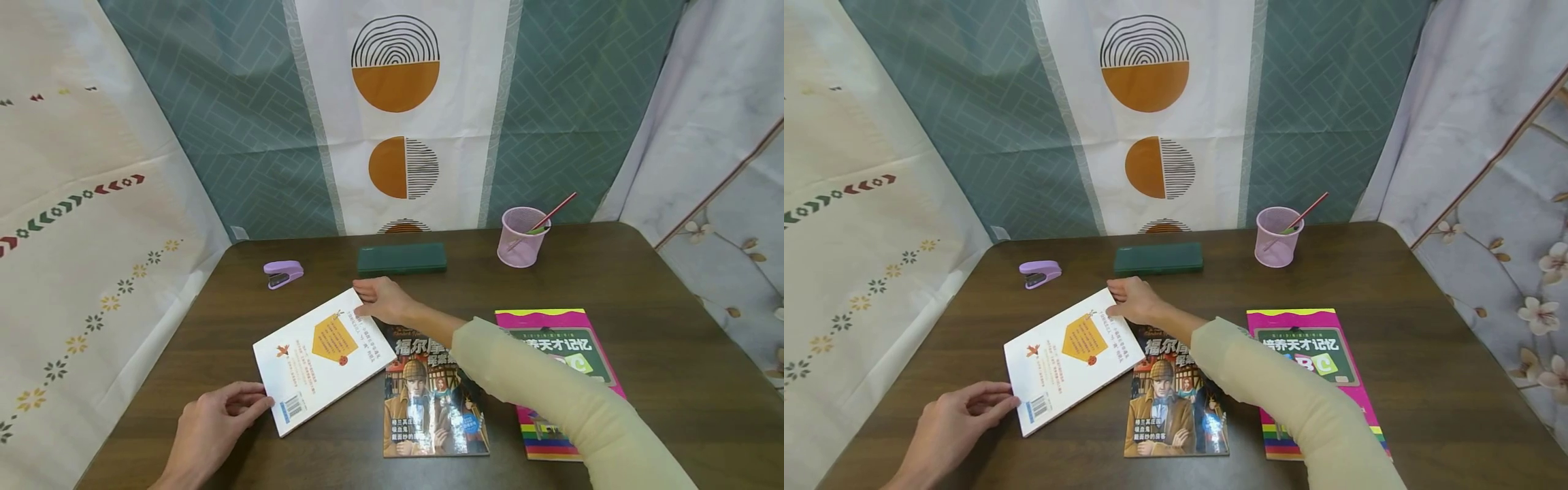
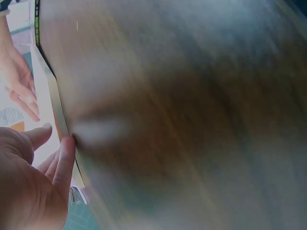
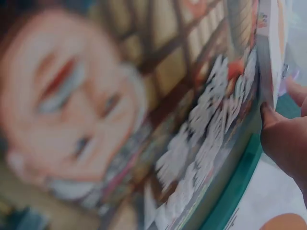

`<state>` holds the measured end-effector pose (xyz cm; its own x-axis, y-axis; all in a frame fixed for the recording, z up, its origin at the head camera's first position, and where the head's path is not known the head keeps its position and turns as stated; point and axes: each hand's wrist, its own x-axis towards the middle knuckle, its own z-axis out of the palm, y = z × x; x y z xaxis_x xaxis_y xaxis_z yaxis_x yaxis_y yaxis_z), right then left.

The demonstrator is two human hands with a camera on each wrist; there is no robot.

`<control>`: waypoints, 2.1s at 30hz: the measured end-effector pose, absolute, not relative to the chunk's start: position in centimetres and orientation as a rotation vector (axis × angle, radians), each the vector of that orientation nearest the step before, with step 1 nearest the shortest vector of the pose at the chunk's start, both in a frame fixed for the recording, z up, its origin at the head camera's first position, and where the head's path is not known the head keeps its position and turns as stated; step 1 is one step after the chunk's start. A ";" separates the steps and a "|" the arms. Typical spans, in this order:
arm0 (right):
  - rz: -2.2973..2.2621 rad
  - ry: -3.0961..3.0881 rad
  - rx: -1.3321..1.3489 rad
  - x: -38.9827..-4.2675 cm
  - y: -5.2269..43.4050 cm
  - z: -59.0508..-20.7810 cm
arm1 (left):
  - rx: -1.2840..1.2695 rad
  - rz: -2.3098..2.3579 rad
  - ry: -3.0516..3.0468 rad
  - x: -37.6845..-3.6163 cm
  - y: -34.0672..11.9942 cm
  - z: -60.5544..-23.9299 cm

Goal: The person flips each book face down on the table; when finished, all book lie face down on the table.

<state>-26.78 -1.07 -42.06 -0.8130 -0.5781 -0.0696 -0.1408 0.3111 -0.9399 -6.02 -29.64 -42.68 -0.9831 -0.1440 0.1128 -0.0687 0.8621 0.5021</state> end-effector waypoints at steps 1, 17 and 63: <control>-1.514 2.183 -0.639 -26.9 -0.9 -42.2 | 0.146 -0.774 -2.873 -6.1 -29.8 -42.8; -1.447 2.182 -0.812 -24.5 2.9 -41.9 | -0.081 -0.978 -2.813 -9.0 -32.7 -41.6; -1.500 2.496 -0.784 -15.8 3.9 -43.7 | -0.700 -0.732 -3.159 -14.4 -35.5 -41.7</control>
